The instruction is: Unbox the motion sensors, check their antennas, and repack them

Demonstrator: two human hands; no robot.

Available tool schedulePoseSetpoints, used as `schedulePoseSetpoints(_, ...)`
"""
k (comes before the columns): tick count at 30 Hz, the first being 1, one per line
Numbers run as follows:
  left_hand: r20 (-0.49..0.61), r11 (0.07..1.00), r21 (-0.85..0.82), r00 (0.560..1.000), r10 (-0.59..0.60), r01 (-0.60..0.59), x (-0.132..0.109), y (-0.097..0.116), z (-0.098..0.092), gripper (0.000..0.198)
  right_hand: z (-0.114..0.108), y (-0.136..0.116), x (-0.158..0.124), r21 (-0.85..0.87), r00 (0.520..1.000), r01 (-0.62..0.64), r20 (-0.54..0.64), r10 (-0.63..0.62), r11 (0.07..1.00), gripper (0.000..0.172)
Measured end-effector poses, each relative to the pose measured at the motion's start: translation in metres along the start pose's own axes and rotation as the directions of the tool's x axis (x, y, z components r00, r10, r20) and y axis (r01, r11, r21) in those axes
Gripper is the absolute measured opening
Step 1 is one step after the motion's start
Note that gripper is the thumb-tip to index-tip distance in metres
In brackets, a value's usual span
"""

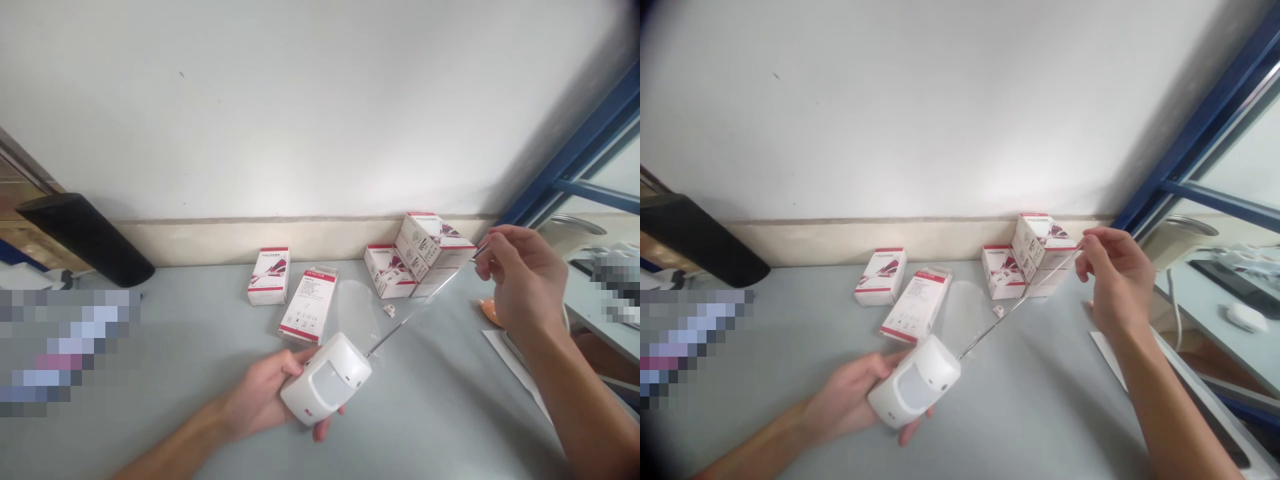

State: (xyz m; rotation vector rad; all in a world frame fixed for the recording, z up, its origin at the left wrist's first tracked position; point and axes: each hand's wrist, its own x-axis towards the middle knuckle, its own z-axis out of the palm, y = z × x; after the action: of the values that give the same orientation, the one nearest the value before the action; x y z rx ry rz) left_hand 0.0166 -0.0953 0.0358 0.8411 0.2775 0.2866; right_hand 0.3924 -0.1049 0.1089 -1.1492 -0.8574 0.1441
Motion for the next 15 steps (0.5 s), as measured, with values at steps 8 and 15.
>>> schedulePoseSetpoints(8,-0.002,0.999,0.032,1.000,-0.011,0.011,-0.0009,-0.0037,-0.0047,0.055,0.0031,-0.0067,-0.0074,-0.006,0.998,-0.016,0.053,0.016,1.000,0.016)
schedulePoseSetpoints(15,0.025,0.998,0.063,1.000,-0.014,0.013,0.0021,-0.0016,-0.0054,0.055,0.0036,-0.0033,-0.0087,-0.013,0.995,-0.009,0.102,0.010,1.000,0.023)
